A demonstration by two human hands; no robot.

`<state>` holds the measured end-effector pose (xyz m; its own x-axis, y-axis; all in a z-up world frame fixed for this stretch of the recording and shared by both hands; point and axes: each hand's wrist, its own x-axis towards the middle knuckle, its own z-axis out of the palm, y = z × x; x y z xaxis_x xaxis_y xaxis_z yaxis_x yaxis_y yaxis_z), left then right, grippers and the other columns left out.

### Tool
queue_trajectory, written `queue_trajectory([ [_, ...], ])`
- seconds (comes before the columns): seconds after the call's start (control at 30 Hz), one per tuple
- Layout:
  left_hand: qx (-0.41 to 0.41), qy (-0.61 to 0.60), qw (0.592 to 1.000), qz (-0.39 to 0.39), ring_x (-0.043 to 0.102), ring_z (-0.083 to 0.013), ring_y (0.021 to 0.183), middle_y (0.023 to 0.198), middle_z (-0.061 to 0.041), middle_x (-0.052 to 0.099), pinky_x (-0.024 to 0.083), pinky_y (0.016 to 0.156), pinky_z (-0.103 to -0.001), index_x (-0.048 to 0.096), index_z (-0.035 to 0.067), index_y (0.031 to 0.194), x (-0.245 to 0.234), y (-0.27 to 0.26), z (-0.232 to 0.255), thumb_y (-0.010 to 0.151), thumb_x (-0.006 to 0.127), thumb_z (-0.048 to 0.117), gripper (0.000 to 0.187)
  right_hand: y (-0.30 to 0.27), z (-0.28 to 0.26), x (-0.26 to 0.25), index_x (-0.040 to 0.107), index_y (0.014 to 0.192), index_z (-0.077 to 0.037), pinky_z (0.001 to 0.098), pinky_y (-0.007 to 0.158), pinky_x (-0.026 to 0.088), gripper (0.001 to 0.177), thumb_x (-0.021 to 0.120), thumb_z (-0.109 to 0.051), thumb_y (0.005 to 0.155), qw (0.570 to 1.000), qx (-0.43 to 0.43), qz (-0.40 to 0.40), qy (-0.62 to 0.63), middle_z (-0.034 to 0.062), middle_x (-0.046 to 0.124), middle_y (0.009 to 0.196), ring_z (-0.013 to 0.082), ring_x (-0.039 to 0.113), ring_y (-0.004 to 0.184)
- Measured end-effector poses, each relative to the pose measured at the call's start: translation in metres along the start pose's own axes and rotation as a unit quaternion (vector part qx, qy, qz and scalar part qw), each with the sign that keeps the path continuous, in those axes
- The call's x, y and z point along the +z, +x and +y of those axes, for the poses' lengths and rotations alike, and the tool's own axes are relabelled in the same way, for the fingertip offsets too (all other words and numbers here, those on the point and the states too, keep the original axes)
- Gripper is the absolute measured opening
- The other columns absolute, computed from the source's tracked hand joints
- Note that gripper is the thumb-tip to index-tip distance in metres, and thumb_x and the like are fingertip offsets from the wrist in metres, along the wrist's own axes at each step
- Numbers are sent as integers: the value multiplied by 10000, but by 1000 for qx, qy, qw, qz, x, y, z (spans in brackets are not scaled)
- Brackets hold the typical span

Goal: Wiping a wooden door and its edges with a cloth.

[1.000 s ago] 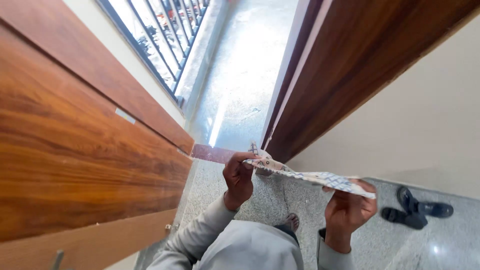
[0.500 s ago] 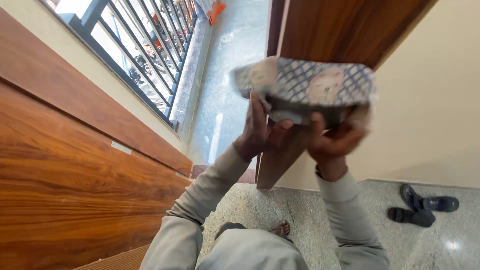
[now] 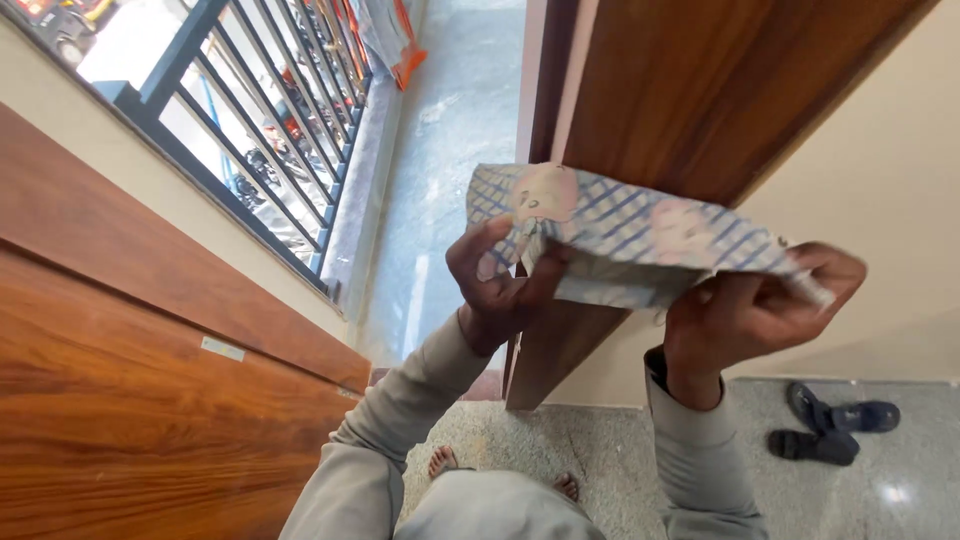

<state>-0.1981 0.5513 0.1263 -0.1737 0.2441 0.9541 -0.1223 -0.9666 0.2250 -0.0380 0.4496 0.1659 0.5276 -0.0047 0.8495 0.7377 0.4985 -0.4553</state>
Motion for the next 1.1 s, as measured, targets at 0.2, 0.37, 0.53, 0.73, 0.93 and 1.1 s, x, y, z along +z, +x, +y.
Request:
queue_trajectory([
  [0.2, -112, -88, 987, 73, 543, -97, 1079, 1262, -3, 460, 526, 987, -257, 437, 81, 1356, 15, 61, 30, 862, 877, 162, 667, -6, 5, 1, 374, 1016, -81, 225, 544, 419, 354, 692, -95, 1173, 968, 90, 42, 229, -11, 450, 780, 80, 547, 669],
  [0.37, -180, -92, 979, 15, 607, -192, 1009, 1112, -100, 550, 519, 893, -277, 351, 71, 1408, 13, 111, 32, 787, 852, -23, 804, 12, -39, 21, 446, 1143, -39, 289, 642, 609, 232, 596, -214, 1126, 984, 34, 10, 175, 112, 690, 997, 175, 738, 837],
  [0.53, -217, -254, 942, 22, 634, -95, 788, 931, -20, 610, 492, 653, -146, 278, 107, 1450, 23, 101, 34, 935, 794, -109, 760, 12, -51, 25, 463, 1259, -87, 289, 759, 625, 258, 623, -202, 1092, 981, 46, -7, 189, 163, 714, 1159, 204, 761, 944],
  [0.73, 113, 210, 970, -56, 619, -231, 931, 943, -71, 596, 501, 822, -388, 563, 183, 1076, 11, 41, 18, 901, 808, 86, 315, -17, -28, 23, 631, 1320, 29, 555, 1174, 446, 278, 682, -145, 1109, 969, -168, -119, -139, 322, 570, 1436, 453, 569, 1327],
  [0.93, 5, 66, 959, -277, 596, -316, 1360, 1509, -130, 555, 445, 1186, -449, 459, 141, 1599, 5, 34, 14, 1135, 522, 313, 499, -18, 3, 31, 452, 1563, 2, 681, 1305, 263, 581, 380, -392, 1142, 939, -192, -204, -202, 256, 318, 1670, 494, 260, 1589],
  [1.1, 19, 116, 944, -307, 467, -351, 1439, 1615, -189, 442, 367, 1218, -490, 345, 115, 1627, 2, 69, 32, 952, 494, 790, 966, 14, 2, 48, 310, 1628, -48, 613, 1286, 190, 610, 416, -481, 1211, 930, -223, -164, -241, 222, 180, 1700, 447, 166, 1626],
])
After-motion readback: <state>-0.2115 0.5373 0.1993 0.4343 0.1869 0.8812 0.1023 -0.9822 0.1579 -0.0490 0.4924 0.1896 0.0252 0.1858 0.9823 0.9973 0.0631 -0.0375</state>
